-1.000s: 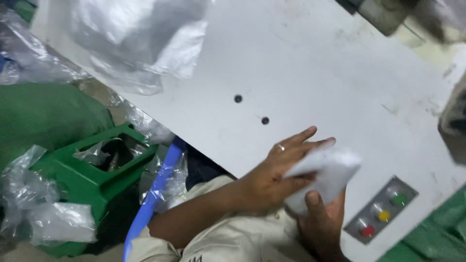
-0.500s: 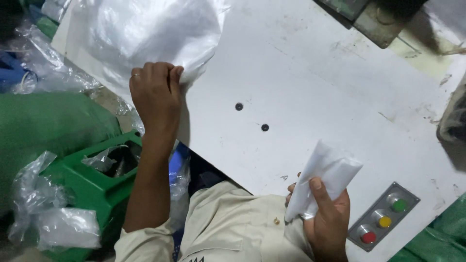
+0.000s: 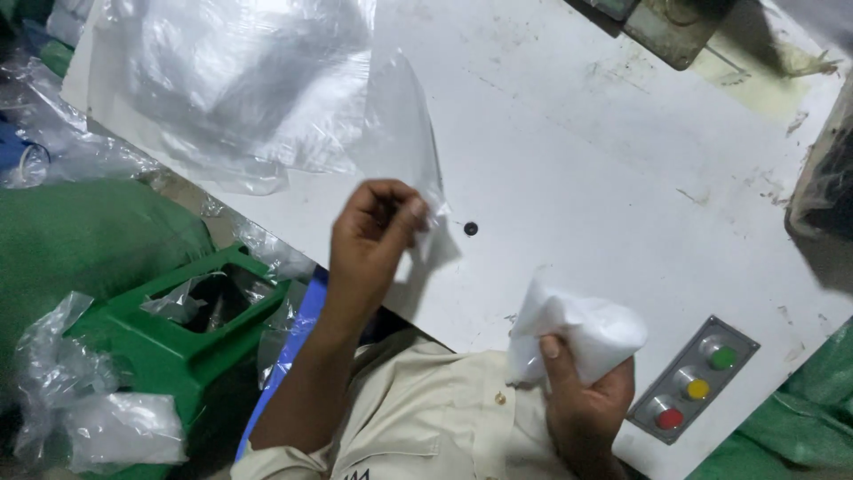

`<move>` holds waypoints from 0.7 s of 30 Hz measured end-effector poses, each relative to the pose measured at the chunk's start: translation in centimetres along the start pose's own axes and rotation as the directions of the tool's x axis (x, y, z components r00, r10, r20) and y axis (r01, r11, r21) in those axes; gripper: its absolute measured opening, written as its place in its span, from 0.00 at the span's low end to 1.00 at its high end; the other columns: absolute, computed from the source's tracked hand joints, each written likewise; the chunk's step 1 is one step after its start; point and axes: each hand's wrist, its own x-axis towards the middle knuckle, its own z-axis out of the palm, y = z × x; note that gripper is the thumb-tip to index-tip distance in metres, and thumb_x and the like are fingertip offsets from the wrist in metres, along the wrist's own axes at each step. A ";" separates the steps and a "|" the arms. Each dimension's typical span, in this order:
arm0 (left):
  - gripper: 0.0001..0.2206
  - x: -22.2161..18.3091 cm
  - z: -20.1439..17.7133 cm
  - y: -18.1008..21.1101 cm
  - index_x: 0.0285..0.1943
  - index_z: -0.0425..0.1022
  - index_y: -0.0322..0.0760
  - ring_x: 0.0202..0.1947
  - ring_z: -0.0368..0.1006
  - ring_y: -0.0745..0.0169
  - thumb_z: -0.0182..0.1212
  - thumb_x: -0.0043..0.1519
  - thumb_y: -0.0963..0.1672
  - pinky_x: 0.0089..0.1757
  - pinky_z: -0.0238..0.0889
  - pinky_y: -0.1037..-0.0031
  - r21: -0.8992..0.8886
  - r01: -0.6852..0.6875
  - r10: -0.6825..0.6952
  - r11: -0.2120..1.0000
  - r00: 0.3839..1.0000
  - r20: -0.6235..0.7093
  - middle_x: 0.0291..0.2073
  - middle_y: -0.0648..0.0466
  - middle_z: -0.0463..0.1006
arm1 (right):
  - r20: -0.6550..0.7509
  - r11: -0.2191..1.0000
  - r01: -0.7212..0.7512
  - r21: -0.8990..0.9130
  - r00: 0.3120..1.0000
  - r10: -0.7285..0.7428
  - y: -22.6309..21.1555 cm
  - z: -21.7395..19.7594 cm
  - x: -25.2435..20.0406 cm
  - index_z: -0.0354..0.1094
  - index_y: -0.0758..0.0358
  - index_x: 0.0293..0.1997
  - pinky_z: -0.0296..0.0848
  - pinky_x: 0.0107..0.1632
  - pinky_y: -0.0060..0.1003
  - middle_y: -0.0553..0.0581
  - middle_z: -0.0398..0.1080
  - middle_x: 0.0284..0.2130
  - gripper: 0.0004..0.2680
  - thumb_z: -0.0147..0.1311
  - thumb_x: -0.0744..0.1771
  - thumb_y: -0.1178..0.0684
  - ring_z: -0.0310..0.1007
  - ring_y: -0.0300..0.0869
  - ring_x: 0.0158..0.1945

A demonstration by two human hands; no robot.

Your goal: Folding and stacking plastic bags on a workbench

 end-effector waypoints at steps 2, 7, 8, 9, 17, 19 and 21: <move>0.10 -1.8 1.3 -0.2 0.51 0.74 0.35 0.38 0.73 0.67 0.65 0.63 0.41 0.39 0.71 0.79 -0.198 0.328 -0.285 0.924 0.933 0.220 0.39 0.53 0.76 | 0.334 0.980 0.148 -0.135 0.938 -0.095 -2.4 1.1 -0.6 0.65 0.71 0.58 0.70 0.65 0.42 0.67 0.71 0.60 0.18 0.58 0.62 0.62 0.71 0.51 0.64; 0.09 -4.2 3.7 -3.3 0.44 0.75 0.37 0.37 0.73 0.69 0.61 0.64 0.47 0.42 0.67 0.78 -0.269 0.528 -0.336 0.805 0.781 0.526 0.35 0.56 0.78 | 0.364 0.985 0.008 -0.175 0.929 0.058 -0.5 1.0 1.4 0.72 0.65 0.53 0.74 0.50 0.37 0.57 0.77 0.43 0.16 0.65 0.61 0.57 0.75 0.43 0.45; 0.13 -4.4 4.0 -3.6 0.38 0.72 0.39 0.30 0.69 0.73 0.58 0.68 0.51 0.37 0.64 0.82 -0.387 0.621 -0.336 0.681 0.735 0.589 0.28 0.59 0.74 | 0.365 0.998 -0.070 -0.006 0.929 0.068 -0.1 0.9 1.8 0.71 0.67 0.50 0.75 0.47 0.40 0.58 0.75 0.38 0.14 0.65 0.61 0.58 0.74 0.45 0.41; 0.13 -4.2 3.9 -3.2 0.38 0.72 0.39 0.30 0.69 0.73 0.58 0.68 0.51 0.37 0.64 0.82 -0.388 0.620 -0.333 0.682 0.736 0.590 0.28 0.59 0.74 | 0.365 0.998 -0.068 -0.006 0.929 0.065 -0.4 1.0 2.1 0.71 0.67 0.50 0.75 0.47 0.40 0.58 0.75 0.38 0.14 0.65 0.61 0.58 0.74 0.45 0.41; 0.09 -4.9 5.7 -0.5 0.38 0.77 0.38 0.21 0.60 0.77 0.61 0.67 0.47 0.27 0.54 0.83 -0.176 0.359 -0.301 0.917 0.910 0.285 0.19 0.63 0.67 | -0.013 0.990 0.069 -0.126 0.997 -0.071 2.3 -1.7 -0.4 0.68 0.65 0.53 0.79 0.44 0.38 0.60 0.76 0.40 0.15 0.63 0.61 0.59 0.77 0.44 0.41; 0.09 -6.4 6.9 -0.4 0.36 0.76 0.37 0.22 0.60 0.76 0.62 0.66 0.46 0.27 0.56 0.81 -0.203 0.251 -0.210 0.946 0.956 0.207 0.20 0.62 0.68 | 0.353 0.813 0.397 -0.426 0.900 -0.255 0.9 -0.9 0.4 0.62 0.61 0.63 0.76 0.48 0.39 0.58 0.72 0.52 0.24 0.55 0.58 0.62 0.75 0.46 0.51; 0.09 -7.0 7.3 0.2 0.35 0.75 0.36 0.23 0.60 0.75 0.63 0.65 0.45 0.28 0.57 0.79 -0.223 0.146 -0.116 0.964 0.983 0.142 0.21 0.61 0.69 | 0.692 0.469 0.705 -0.532 0.681 -0.239 0.5 -1.0 0.7 0.57 0.57 0.73 0.74 0.52 0.39 0.55 0.69 0.65 0.34 0.48 0.54 0.64 0.74 0.48 0.61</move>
